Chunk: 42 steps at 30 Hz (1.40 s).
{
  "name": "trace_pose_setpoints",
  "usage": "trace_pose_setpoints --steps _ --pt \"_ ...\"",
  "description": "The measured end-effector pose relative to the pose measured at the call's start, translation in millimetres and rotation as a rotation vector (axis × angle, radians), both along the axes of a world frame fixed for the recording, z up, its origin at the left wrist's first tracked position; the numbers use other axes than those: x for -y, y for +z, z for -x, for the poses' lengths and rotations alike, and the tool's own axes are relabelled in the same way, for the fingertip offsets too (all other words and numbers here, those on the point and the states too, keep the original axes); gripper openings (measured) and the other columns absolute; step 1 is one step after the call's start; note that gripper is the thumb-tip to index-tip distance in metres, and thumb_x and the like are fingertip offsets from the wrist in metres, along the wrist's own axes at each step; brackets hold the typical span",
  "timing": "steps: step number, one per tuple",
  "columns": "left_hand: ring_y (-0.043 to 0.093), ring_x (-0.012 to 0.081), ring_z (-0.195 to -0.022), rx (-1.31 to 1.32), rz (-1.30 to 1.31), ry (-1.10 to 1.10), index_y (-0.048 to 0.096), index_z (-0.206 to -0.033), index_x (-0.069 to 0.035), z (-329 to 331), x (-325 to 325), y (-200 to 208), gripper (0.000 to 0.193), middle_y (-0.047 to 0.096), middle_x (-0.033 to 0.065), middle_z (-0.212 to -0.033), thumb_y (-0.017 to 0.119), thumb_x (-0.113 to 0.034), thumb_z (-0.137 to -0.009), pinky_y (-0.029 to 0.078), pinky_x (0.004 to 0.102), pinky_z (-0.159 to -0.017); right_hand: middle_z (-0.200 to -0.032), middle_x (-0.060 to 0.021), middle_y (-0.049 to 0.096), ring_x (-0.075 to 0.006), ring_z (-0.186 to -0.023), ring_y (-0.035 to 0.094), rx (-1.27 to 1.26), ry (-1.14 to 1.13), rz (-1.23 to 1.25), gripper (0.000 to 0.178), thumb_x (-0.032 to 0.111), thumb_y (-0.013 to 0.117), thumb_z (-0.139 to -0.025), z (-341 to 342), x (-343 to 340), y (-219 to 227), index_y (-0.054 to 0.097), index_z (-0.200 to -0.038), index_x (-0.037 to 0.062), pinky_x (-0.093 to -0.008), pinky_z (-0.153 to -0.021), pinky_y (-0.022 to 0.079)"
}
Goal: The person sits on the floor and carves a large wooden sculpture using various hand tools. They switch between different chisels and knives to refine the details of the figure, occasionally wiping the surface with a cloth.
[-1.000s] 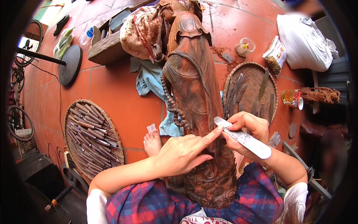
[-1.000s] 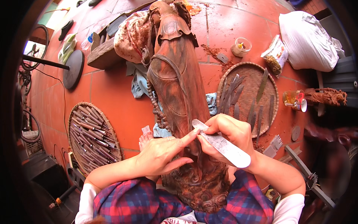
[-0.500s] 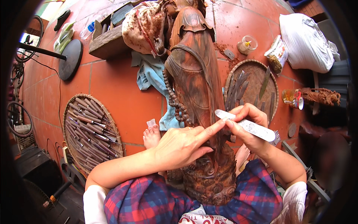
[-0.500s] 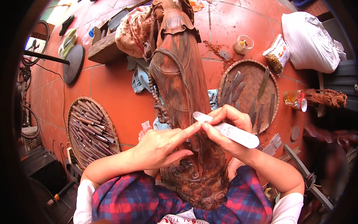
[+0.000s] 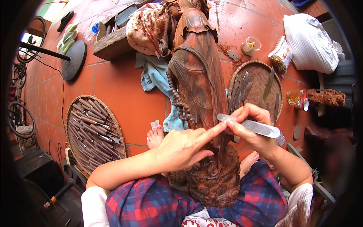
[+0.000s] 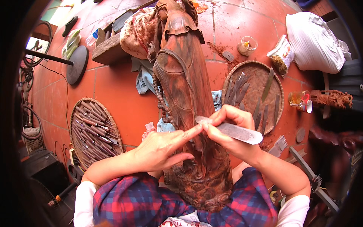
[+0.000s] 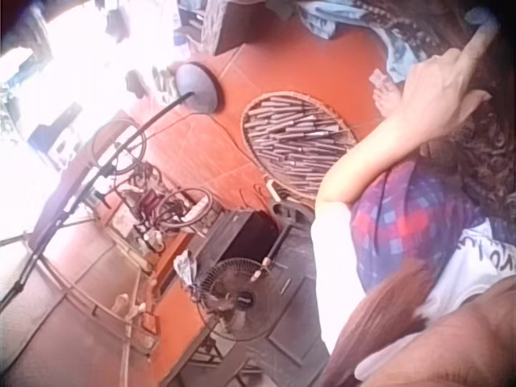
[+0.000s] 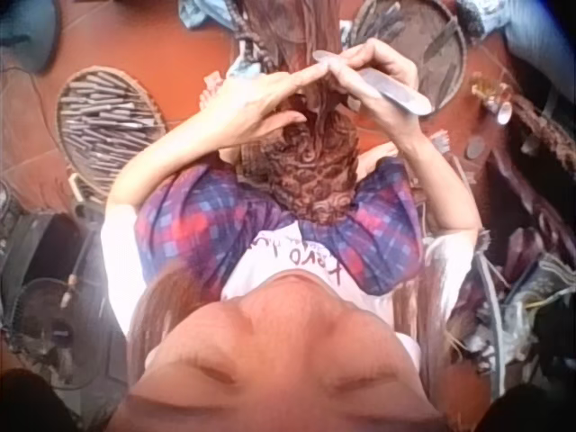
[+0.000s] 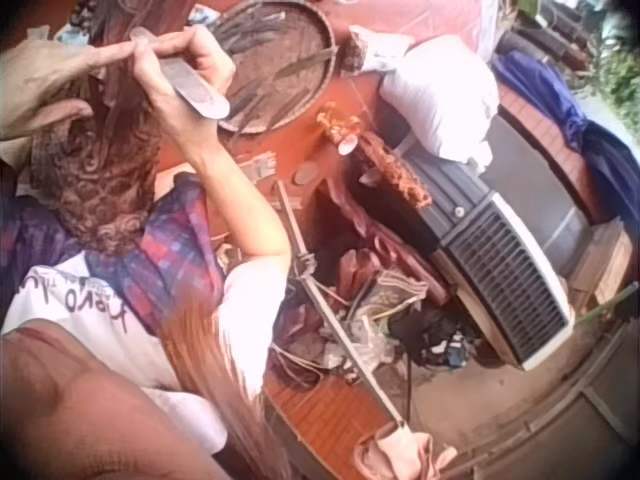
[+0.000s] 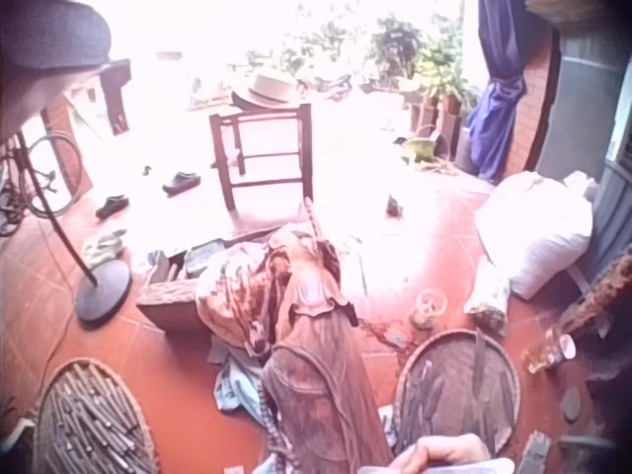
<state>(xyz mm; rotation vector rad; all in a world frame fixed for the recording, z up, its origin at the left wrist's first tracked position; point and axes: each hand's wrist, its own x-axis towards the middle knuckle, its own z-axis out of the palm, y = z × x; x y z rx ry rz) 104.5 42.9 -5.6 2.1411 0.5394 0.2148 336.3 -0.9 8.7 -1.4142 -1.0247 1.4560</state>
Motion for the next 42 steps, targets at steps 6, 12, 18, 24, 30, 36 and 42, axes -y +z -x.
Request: trace_pose_setpoints --steps 6,12,18,24,30,36,42 --pt "0.066 0.0272 -0.072 0.001 0.052 -0.009 0.03 -0.154 -0.008 3 5 0 0.082 0.062 0.0096 -0.087 0.072 -0.024 -0.086 0.052 0.0377 -0.06 -0.082 -0.0068 0.068 -0.0075 -0.076 0.062 0.133 0.034 -0.119 0.017 0.002 0.075 -0.084 3 2 -1 0.059 -0.077 0.0003 -0.0247 -0.067 0.051" --pt "0.066 0.0277 -0.07 0.036 0.042 0.004 0.028 -0.155 -0.011 5 -3 -3 0.083 0.063 0.0106 -0.086 0.072 -0.026 -0.087 0.052 0.0376 -0.059 -0.078 -0.0054 0.067 -0.0059 -0.072 0.059 0.196 -0.015 -0.117 0.019 0.002 0.075 -0.083 8 0 1 0.058 -0.075 0.0001 -0.0235 -0.065 0.049" --pt "0.066 0.0339 -0.073 0.083 0.06 0.019 0.022 -0.157 -0.017 6 -8 -9 0.086 0.064 0.0124 -0.09 0.071 -0.022 -0.086 0.052 0.0433 -0.057 -0.076 -0.0048 0.065 -0.0061 -0.071 0.058 0.129 -0.068 -0.022 0.02 0.002 0.076 -0.082 13 -10 9 0.058 -0.074 0.0 -0.0235 -0.064 0.048" --pt "0.066 0.0326 -0.071 0.008 0.121 -0.012 0.023 -0.157 -0.017 10 -2 0 0.087 0.063 0.0119 -0.088 0.072 -0.024 -0.085 0.052 0.0419 -0.057 -0.072 -0.0049 0.066 -0.0056 -0.065 0.059 0.33 0.067 -0.157 0.019 0.002 0.075 -0.08 7 -7 11 0.058 -0.072 -0.0004 -0.0236 -0.059 0.048" --pt "0.065 0.0325 -0.069 0.017 0.134 -0.047 0.025 -0.156 -0.017 14 2 -4 0.086 0.062 0.0117 -0.089 0.072 -0.025 -0.085 0.051 0.0425 -0.056 -0.068 -0.0042 0.064 -0.0054 -0.062 0.059 0.396 0.123 -0.22 0.018 0.004 0.075 -0.08 9 -6 12 0.06 -0.072 0.0001 -0.0235 -0.056 0.046" --pt "0.066 0.0335 -0.071 0.031 0.132 -0.039 0.022 -0.157 -0.018 12 -2 -7 0.088 0.063 0.0123 -0.088 0.072 -0.025 -0.085 0.052 0.0428 -0.057 -0.065 -0.0039 0.063 -0.0055 -0.06 0.059 0.393 0.1 -0.183 0.017 0.005 0.075 -0.08 10 -4 15 0.06 -0.071 0.0005 -0.0239 -0.053 0.045" --pt "0.066 0.0308 -0.073 0.062 0.156 -0.049 0.021 -0.158 -0.022 14 -1 -2 0.09 0.062 0.0095 -0.09 0.072 -0.023 -0.084 0.052 0.0397 -0.057 -0.077 -0.0078 0.065 -0.0127 -0.066 0.063 0.497 0.238 -0.298 0.013 0.003 0.078 -0.075 8 -9 36 0.064 -0.075 0.0013 -0.0254 -0.056 0.048"
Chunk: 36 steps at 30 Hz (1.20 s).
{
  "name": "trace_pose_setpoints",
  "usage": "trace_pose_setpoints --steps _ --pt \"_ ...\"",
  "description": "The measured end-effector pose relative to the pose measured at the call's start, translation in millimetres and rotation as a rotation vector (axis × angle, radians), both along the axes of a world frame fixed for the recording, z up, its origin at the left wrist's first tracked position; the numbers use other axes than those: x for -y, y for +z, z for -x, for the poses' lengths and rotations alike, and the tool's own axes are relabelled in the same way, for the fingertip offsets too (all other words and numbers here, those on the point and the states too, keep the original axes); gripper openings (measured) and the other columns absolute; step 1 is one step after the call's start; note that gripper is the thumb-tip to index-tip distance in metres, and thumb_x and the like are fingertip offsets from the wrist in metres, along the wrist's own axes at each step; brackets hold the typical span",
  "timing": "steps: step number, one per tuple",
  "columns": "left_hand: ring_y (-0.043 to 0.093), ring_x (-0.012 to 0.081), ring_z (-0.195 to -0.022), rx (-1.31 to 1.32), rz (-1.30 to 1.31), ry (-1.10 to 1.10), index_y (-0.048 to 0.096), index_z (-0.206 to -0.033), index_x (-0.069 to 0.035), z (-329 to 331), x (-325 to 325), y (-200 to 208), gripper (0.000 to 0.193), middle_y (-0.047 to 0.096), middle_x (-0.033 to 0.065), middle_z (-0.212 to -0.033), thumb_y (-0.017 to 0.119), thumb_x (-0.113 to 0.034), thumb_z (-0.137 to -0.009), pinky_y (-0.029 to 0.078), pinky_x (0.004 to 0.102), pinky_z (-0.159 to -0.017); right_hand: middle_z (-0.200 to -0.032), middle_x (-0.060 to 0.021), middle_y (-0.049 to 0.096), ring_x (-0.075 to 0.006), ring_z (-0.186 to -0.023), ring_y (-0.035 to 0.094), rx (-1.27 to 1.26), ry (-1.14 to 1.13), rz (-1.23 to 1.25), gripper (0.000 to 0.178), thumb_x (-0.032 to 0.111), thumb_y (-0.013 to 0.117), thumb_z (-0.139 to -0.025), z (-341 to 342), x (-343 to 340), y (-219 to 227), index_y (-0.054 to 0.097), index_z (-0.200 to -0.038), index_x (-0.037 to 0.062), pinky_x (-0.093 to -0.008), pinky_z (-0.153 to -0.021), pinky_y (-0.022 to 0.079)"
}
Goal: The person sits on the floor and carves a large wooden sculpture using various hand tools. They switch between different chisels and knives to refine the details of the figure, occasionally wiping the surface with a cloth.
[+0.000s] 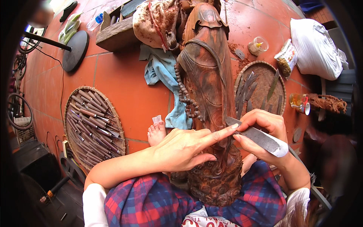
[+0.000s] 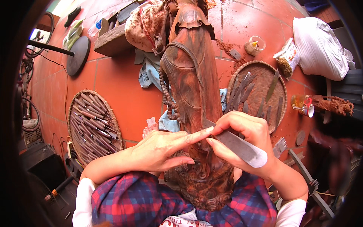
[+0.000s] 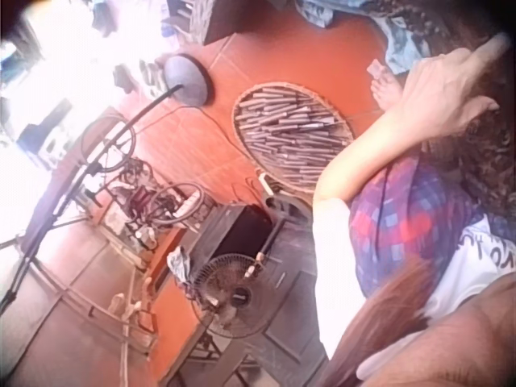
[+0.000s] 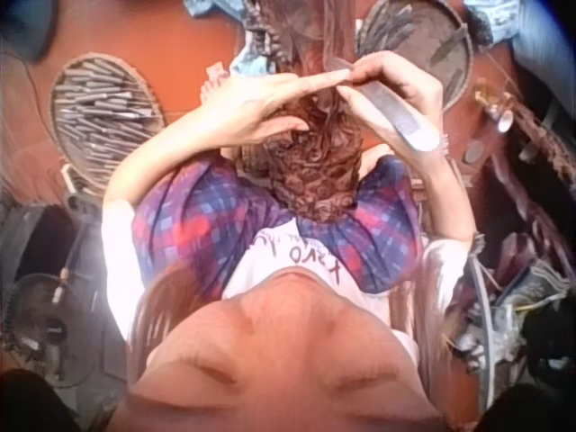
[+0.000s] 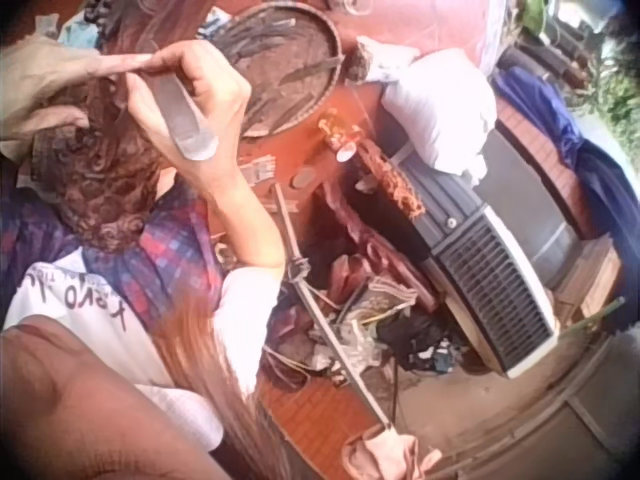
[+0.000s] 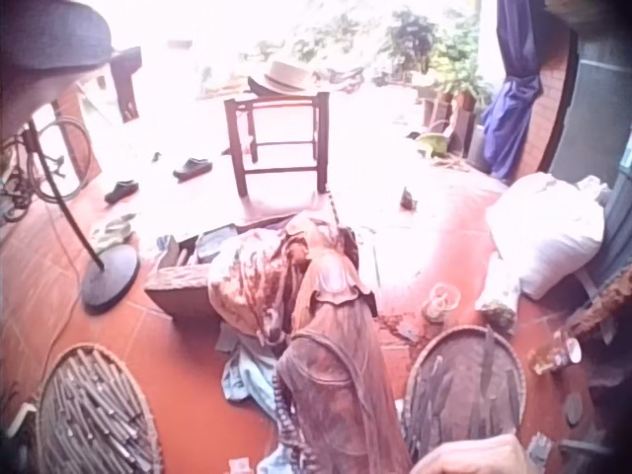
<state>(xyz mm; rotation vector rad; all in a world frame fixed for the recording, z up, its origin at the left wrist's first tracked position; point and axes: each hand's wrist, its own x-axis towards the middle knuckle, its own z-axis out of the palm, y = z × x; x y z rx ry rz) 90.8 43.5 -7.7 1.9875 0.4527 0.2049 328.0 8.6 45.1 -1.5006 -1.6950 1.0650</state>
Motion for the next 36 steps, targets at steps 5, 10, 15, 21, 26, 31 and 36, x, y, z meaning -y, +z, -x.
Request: trace_pose_setpoints --steps 5,10,15,21,26,31,36 --pt "0.066 0.0312 -0.075 -0.023 0.025 -0.009 0.018 -0.159 -0.022 -1 4 0 0.093 0.062 0.0104 -0.091 0.072 -0.021 -0.084 0.051 0.0408 -0.058 -0.08 -0.0117 0.063 -0.0214 -0.069 0.065 0.138 0.074 -0.198 0.019 0.001 0.08 -0.068 -5 3 2 0.064 -0.078 0.001 -0.0283 -0.06 0.051" --pt "0.066 0.0316 -0.073 0.019 -0.019 0.018 0.017 -0.159 -0.021 -4 -1 -8 0.095 0.061 0.0109 -0.088 0.073 -0.021 -0.082 0.051 0.0419 -0.058 -0.074 -0.0128 0.061 -0.0227 -0.064 0.063 0.108 0.013 -0.289 0.027 -0.002 0.078 -0.067 3 -5 -14 0.05 -0.066 0.0014 -0.0303 -0.056 0.051" --pt "0.065 0.0317 -0.073 0.023 0.071 0.005 0.017 -0.158 -0.017 0 13 -11 0.095 0.06 0.0107 -0.085 0.074 -0.022 -0.082 0.051 0.0415 -0.058 -0.072 -0.0113 0.058 -0.0228 -0.065 0.064 0.126 0.128 -0.282 0.026 -0.007 0.075 -0.067 5 3 -11 0.051 -0.066 0.0015 -0.0302 -0.057 0.052" --pt "0.065 0.0314 -0.074 0.02 -0.027 0.013 0.019 -0.158 -0.016 -1 2 -9 0.093 0.062 0.0102 -0.09 0.073 -0.022 -0.083 0.051 0.0414 -0.058 -0.066 -0.0091 0.054 -0.022 -0.057 0.058 0.123 0.039 -0.293 0.022 -0.005 0.073 -0.068 10 -3 -15 0.053 -0.065 0.0017 -0.0309 -0.052 0.048" --pt "0.066 0.0326 -0.074 0.025 -0.037 0.016 0.017 -0.158 -0.017 -3 -5 -4 0.095 0.062 0.0105 -0.089 0.074 -0.021 -0.082 0.051 0.0437 -0.058 -0.066 -0.009 0.053 -0.0212 -0.056 0.056 0.13 -0.013 -0.317 0.022 -0.005 0.072 -0.069 12 -11 -10 0.052 -0.064 0.0019 -0.0297 -0.052 0.047" --pt "0.067 0.0329 -0.079 -0.049 0.043 -0.044 0.021 -0.157 -0.015 1 7 -5 0.093 0.064 0.0121 -0.098 0.074 -0.019 -0.081 0.052 0.043 -0.062 -0.067 -0.0098 0.052 -0.021 -0.057 0.055 0.095 0.059 -0.212 0.022 -0.006 0.073 -0.072 9 2 -10 0.052 -0.067 0.0007 -0.0294 -0.053 0.046" --pt "0.067 0.0338 -0.079 0.015 -0.059 0.034 0.02 -0.157 -0.017 -4 -6 -7 0.094 0.064 0.0125 -0.095 0.074 -0.019 -0.081 0.052 0.0433 -0.061 -0.067 -0.0095 0.053 -0.0204 -0.057 0.055 0.094 -0.02 -0.313 0.022 -0.007 0.073 -0.07 12 -9 -19 0.052 -0.066 0.0007 -0.0291 -0.053 0.046"
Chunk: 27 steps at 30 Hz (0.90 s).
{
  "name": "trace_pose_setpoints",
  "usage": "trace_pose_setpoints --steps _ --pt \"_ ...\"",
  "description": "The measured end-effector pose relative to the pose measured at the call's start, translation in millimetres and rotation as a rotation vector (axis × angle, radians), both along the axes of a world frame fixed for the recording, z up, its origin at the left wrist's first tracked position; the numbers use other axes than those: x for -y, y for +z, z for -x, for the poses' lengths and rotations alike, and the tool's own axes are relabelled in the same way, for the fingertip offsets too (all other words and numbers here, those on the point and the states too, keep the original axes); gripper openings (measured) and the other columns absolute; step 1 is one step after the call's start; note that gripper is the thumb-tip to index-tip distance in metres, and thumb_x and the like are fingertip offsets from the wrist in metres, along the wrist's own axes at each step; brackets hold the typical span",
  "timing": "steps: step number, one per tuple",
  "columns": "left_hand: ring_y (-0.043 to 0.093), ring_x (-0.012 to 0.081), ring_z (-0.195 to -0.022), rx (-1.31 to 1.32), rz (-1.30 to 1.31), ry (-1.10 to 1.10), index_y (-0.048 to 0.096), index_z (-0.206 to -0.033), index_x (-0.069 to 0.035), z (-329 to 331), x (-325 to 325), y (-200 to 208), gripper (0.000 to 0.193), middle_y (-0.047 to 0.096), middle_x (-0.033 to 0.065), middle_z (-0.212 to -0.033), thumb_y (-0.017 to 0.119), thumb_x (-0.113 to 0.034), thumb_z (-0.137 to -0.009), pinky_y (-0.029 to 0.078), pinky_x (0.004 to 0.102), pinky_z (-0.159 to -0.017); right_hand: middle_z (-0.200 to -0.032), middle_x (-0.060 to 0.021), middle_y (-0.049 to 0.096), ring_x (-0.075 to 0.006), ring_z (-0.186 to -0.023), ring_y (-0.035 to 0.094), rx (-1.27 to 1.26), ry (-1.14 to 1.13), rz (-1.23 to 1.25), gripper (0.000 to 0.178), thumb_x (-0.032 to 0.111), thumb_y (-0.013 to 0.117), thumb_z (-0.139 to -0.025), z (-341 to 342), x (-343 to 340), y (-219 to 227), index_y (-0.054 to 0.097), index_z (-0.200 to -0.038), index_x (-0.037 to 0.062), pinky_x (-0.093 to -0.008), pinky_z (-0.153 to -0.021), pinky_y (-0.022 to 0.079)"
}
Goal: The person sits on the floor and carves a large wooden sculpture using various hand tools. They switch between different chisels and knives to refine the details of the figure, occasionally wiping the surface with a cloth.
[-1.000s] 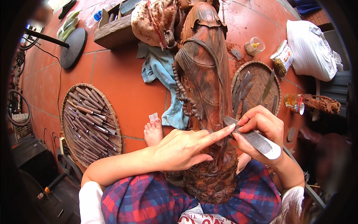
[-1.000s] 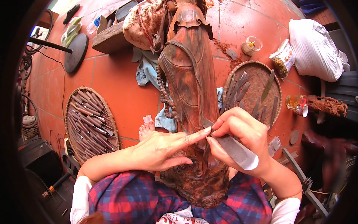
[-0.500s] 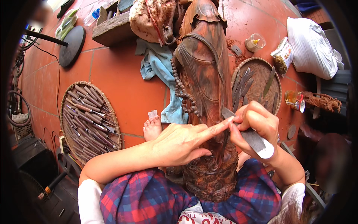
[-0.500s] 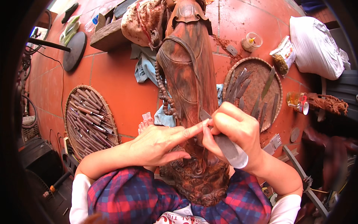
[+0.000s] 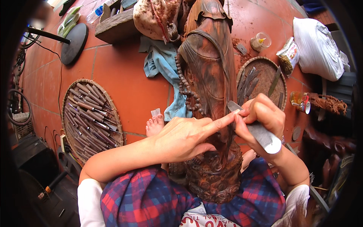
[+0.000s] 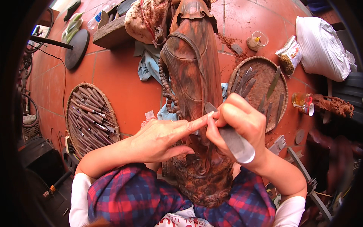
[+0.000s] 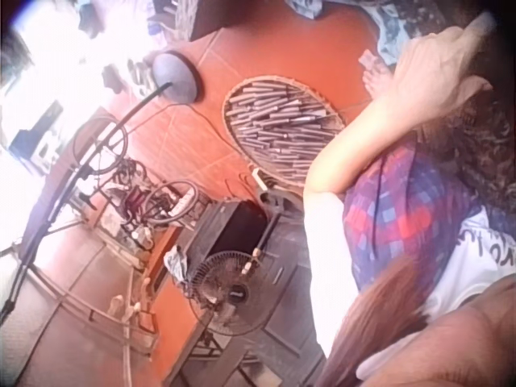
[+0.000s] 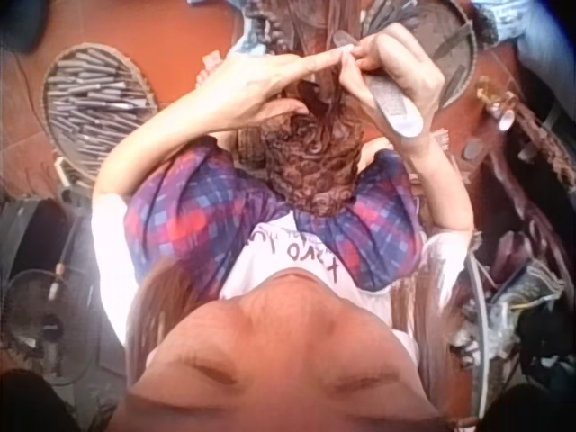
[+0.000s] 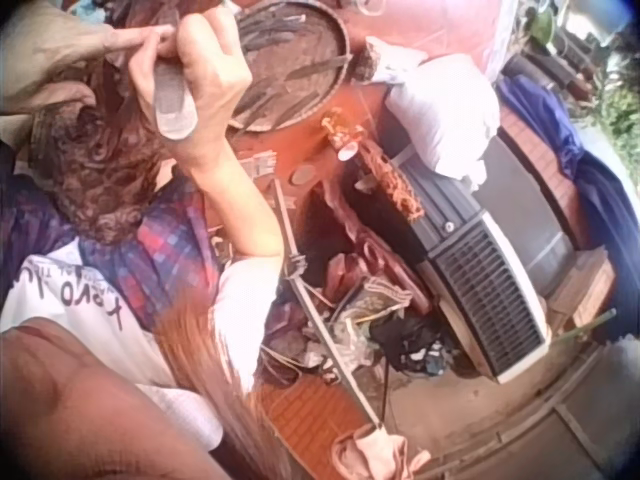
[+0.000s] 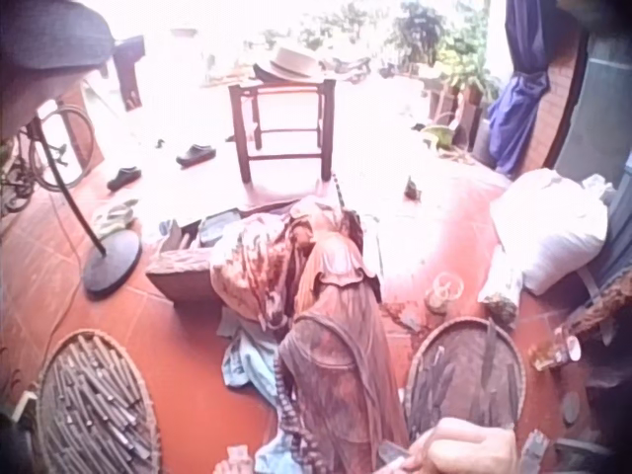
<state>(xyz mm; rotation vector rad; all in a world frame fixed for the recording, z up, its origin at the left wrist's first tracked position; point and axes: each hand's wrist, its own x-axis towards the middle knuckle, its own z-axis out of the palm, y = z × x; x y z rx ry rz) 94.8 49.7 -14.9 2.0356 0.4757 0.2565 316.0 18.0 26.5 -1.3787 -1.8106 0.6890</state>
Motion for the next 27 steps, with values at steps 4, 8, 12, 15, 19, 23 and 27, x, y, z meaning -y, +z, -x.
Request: trace_pose_setpoints --steps 4,8,12,15,19,23,27 --pt "0.066 0.0333 -0.078 -0.021 0.075 -0.037 0.021 -0.157 -0.018 2 6 3 0.093 0.064 0.0116 -0.096 0.074 -0.019 -0.081 0.052 0.0428 -0.06 -0.068 -0.0098 0.053 -0.0195 -0.059 0.056 0.009 0.036 0.047 0.024 -0.007 0.073 -0.071 -4 7 5 0.051 -0.066 0.0005 -0.0292 -0.054 0.047" --pt "0.066 0.0336 -0.076 -0.002 -0.011 0.004 0.021 -0.157 -0.02 -1 -2 1 0.092 0.063 0.0109 -0.092 0.074 -0.019 -0.082 0.052 0.0431 -0.059 -0.069 -0.0091 0.055 -0.0182 -0.06 0.059 -0.024 -0.019 0.012 0.025 -0.006 0.074 -0.071 -3 0 -1 0.05 -0.065 0.0008 -0.0284 -0.056 0.048" --pt "0.066 0.0321 -0.076 -0.008 0.033 -0.015 0.023 -0.156 -0.02 0 5 0 0.09 0.062 0.0102 -0.092 0.073 -0.018 -0.082 0.051 0.0429 -0.059 -0.07 -0.0087 0.055 -0.0179 -0.062 0.06 -0.056 0.006 0.054 0.025 -0.007 0.074 -0.072 -9 7 0 0.05 -0.066 0.0007 -0.0284 -0.057 0.049" --pt "0.066 0.0322 -0.075 0.0 -0.068 0.02 0.023 -0.157 -0.02 -6 -5 2 0.092 0.063 0.0101 -0.091 0.074 -0.019 -0.081 0.051 0.0428 -0.058 -0.072 -0.0092 0.056 -0.0171 -0.064 0.061 -0.069 -0.076 -0.025 0.025 -0.007 0.075 -0.071 -8 3 -11 0.051 -0.066 0.0013 -0.0279 -0.058 0.05" --pt "0.066 0.0307 -0.076 -0.039 0.057 -0.03 0.025 -0.156 -0.019 -3 7 5 0.091 0.061 0.0096 -0.091 0.075 -0.019 -0.08 0.051 0.0421 -0.059 -0.072 -0.0087 0.057 -0.0167 -0.063 0.061 -0.11 0.021 0.066 0.025 -0.007 0.075 -0.07 -17 11 -7 0.052 -0.067 0.0012 -0.0271 -0.057 0.049" --pt "0.066 0.0298 -0.073 -0.002 -0.111 0.043 0.022 -0.157 -0.02 -9 -6 6 0.094 0.06 0.0088 -0.086 0.076 -0.02 -0.079 0.051 0.0416 -0.058 -0.072 -0.007 0.056 -0.0158 -0.064 0.061 -0.175 -0.126 -0.004 0.026 -0.007 0.075 -0.072 -10 1 -19 0.051 -0.065 0.0015 -0.0269 -0.059 0.049" --pt "0.065 0.0267 -0.076 -0.085 0.001 -0.042 0.028 -0.156 -0.013 -5 4 14 0.087 0.06 0.0077 -0.087 0.074 -0.022 -0.082 0.052 0.037 -0.059 -0.075 -0.0068 0.056 -0.0154 -0.07 0.062 -0.208 0.004 0.132 0.023 -0.007 0.074 -0.075 -20 12 -12 0.053 -0.07 0.0011 -0.0263 -0.063 0.049"
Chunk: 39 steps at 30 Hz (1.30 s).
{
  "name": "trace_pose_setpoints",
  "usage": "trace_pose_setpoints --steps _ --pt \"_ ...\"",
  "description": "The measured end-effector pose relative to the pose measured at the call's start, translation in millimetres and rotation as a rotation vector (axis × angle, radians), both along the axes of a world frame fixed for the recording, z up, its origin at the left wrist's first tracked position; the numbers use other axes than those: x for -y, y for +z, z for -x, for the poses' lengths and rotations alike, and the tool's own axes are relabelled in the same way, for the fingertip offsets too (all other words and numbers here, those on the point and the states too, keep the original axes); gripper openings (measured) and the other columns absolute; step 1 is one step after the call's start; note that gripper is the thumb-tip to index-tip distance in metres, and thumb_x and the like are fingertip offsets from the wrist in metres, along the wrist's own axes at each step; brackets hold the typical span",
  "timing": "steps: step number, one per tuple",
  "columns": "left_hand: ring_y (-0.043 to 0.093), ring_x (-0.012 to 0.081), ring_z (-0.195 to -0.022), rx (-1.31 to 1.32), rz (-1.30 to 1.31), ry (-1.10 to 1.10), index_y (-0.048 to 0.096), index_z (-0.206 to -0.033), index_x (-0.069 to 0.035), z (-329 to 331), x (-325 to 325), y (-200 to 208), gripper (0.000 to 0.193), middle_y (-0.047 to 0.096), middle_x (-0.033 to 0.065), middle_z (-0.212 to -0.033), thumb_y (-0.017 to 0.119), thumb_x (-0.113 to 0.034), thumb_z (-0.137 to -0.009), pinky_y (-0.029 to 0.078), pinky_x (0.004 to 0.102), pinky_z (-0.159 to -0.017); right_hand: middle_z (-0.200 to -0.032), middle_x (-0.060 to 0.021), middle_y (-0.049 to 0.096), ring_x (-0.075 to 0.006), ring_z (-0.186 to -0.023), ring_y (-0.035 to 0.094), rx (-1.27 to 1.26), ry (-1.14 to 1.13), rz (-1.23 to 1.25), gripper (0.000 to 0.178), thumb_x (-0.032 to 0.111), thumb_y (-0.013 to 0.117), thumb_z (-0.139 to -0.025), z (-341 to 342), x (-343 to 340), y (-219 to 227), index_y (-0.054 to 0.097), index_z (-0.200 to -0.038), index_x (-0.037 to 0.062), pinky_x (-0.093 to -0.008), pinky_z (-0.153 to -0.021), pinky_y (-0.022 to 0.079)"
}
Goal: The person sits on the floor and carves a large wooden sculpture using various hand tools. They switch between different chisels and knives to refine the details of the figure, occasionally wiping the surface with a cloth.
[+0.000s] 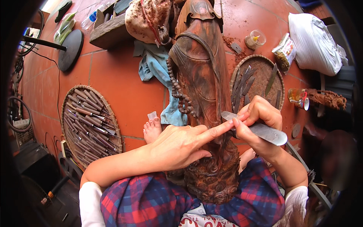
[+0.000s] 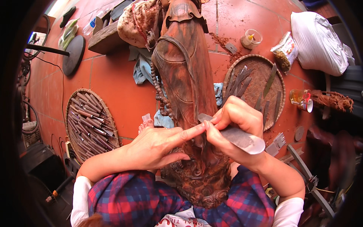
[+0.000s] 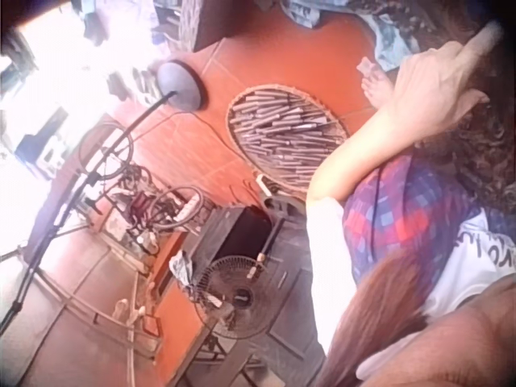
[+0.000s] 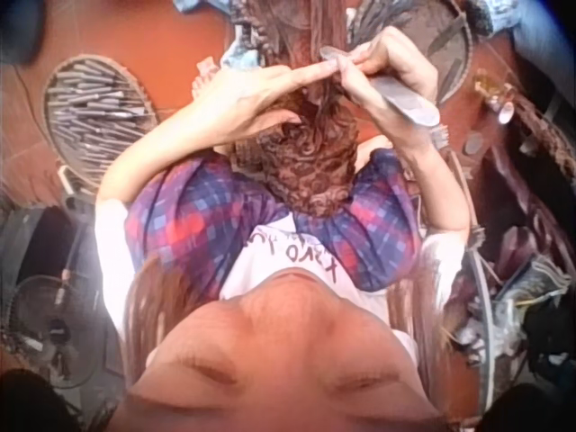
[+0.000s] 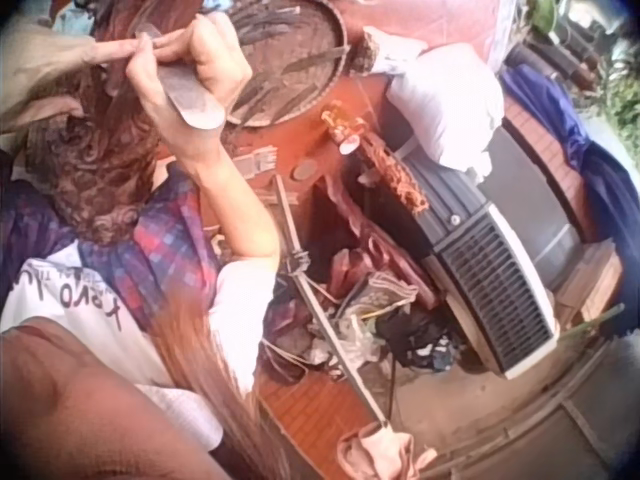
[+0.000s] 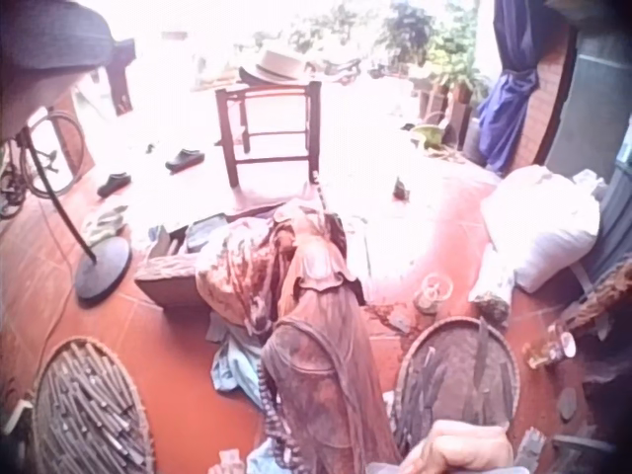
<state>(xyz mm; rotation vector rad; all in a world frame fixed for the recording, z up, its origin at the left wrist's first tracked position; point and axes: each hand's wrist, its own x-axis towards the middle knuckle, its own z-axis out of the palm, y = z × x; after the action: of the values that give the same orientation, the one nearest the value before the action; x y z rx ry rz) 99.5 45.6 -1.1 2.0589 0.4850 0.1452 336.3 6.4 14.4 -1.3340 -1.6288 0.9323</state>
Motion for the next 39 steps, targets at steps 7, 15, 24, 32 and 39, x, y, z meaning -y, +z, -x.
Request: trace_pose_setpoints --steps 7,15,24,32,39 --pt "0.064 0.0267 -0.07 0.017 0.043 -0.021 0.026 -0.156 -0.012 -4 4 -2 0.088 0.061 0.0092 -0.084 0.074 -0.021 -0.083 0.051 0.0371 -0.059 -0.078 -0.0043 0.055 -0.0112 -0.072 0.06 -0.303 -0.119 0.206 0.027 -0.005 0.073 -0.08 -2 11 -10 0.05 -0.068 0.0033 -0.025 -0.068 0.049" --pt "0.066 0.0271 -0.067 0.048 -0.022 0.017 0.026 -0.156 -0.011 -10 9 1 0.089 0.066 0.011 -0.083 0.075 -0.021 -0.083 0.05 0.0372 -0.056 -0.081 -0.002 0.058 -0.009 -0.08 0.06 -0.695 -0.185 0.371 0.022 -0.001 0.069 -0.088 -2 20 -22 0.052 -0.076 0.006 -0.0248 -0.075 0.049" --pt "0.067 0.0262 -0.067 -0.063 -0.085 -0.044 0.025 -0.156 -0.009 -21 3 7 0.09 0.066 0.0112 -0.085 0.076 -0.022 -0.083 0.051 0.0377 -0.056 -0.084 0.0 0.056 -0.0081 -0.083 0.057 -1.07 -0.266 0.505 0.024 -0.001 0.066 -0.09 -4 30 -35 0.05 -0.076 0.0106 -0.0245 -0.079 0.047" --pt "0.066 0.025 -0.064 -0.098 -0.085 -0.035 0.028 -0.155 -0.009 -29 3 17 0.087 0.064 0.01 -0.075 0.076 -0.021 -0.083 0.05 0.0374 -0.054 -0.084 0.0009 0.054 -0.0081 -0.079 0.055 -1.166 -0.315 0.504 0.025 -0.001 0.067 -0.09 0 30 -42 0.05 -0.077 0.011 -0.0248 -0.076 0.047" --pt "0.064 0.0288 -0.065 0.044 0.073 -0.141 0.023 -0.157 -0.012 -18 14 14 0.086 0.06 0.0088 -0.076 0.071 -0.019 -0.085 0.051 0.0408 -0.059 -0.08 -0.0013 0.049 -0.0147 -0.074 0.057 -1.012 -0.192 0.551 0.027 0.001 0.068 -0.085 -13 43 -35 0.045 -0.074 0.0105 -0.0268 -0.067 0.047"
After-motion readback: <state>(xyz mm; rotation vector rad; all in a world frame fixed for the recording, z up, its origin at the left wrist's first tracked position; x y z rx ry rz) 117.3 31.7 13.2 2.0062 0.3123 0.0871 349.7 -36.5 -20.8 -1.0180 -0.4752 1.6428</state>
